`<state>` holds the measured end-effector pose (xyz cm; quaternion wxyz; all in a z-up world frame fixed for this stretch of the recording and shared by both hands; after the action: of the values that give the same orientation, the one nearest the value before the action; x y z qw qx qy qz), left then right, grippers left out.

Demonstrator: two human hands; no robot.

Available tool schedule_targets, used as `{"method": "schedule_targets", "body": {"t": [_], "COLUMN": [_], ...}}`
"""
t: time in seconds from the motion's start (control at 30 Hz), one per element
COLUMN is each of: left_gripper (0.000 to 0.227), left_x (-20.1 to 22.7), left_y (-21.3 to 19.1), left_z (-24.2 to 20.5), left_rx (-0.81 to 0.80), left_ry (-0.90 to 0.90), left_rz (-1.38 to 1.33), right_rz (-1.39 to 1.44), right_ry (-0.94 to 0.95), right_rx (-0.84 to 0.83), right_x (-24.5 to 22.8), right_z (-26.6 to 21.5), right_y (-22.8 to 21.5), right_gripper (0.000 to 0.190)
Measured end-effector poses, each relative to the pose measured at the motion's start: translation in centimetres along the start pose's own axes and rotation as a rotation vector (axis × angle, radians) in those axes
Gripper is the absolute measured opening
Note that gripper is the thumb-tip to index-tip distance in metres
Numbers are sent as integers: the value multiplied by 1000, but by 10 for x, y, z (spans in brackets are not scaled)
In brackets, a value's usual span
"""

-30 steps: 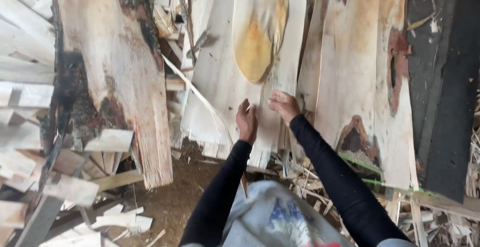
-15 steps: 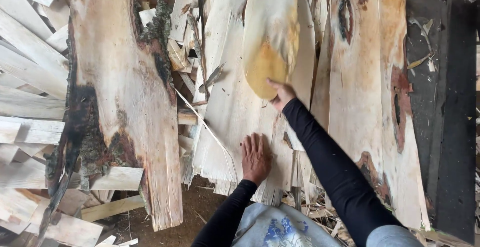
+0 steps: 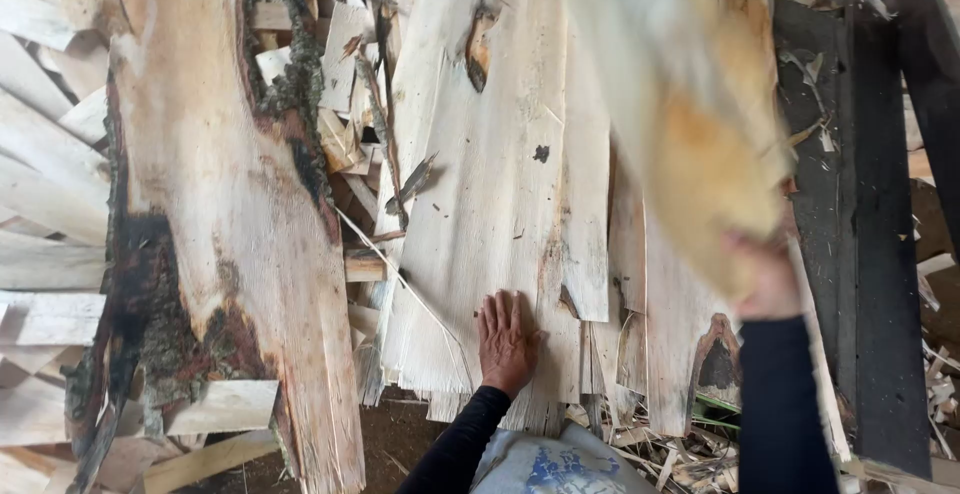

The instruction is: Stripping thin layers or bark from wood planks using a blade and rope mechanism in a workshop.

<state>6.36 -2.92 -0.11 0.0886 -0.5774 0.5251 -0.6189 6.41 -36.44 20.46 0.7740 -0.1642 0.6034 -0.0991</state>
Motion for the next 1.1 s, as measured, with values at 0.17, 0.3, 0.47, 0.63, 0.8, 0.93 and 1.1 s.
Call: {"method": "schedule_targets", "body": {"t": [0.17,0.3,0.47,0.63,0.8,0.93,1.1], "left_gripper": [79,56,46,36,44,68,64], "left_x": [0,36,42,100,150,265,340], "left_y": [5,-31,22,9,83,55,62], "left_z": [1,-15,12,9,-9,-55,-79], "left_rx": [-128,47,-148,-349,-142,-63,-107], "left_ry": [-100,-3,-58,24,345,339,338], "left_rz": [94,-638,-1536,-1706,-1163,-646,-526], "right_rz": [931,926,898,1000,980,1215,1282], "right_ry": [771,897,750,618,652,464,342], "right_rx": [351,376,413,322,366,477,421], "right_x": [137,106,66,62,62,77,62], "right_z": [-160,-189,-195,-248,-319,-366,-398], "right_y": [160,217,212,205,198,184,134], "right_gripper": [52,52,61,67,74,83,80]}}
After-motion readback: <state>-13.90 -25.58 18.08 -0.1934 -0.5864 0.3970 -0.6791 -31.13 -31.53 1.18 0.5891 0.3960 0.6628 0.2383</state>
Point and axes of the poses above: each hand's wrist, its own z-axis towards the middle knuckle, its own y-axis out of the palm, x = y × z, the point moved 7 cm from there along z, towards the middle knuckle, and after that the axes turned 15 degrees about -x, right-handed, at the moved point
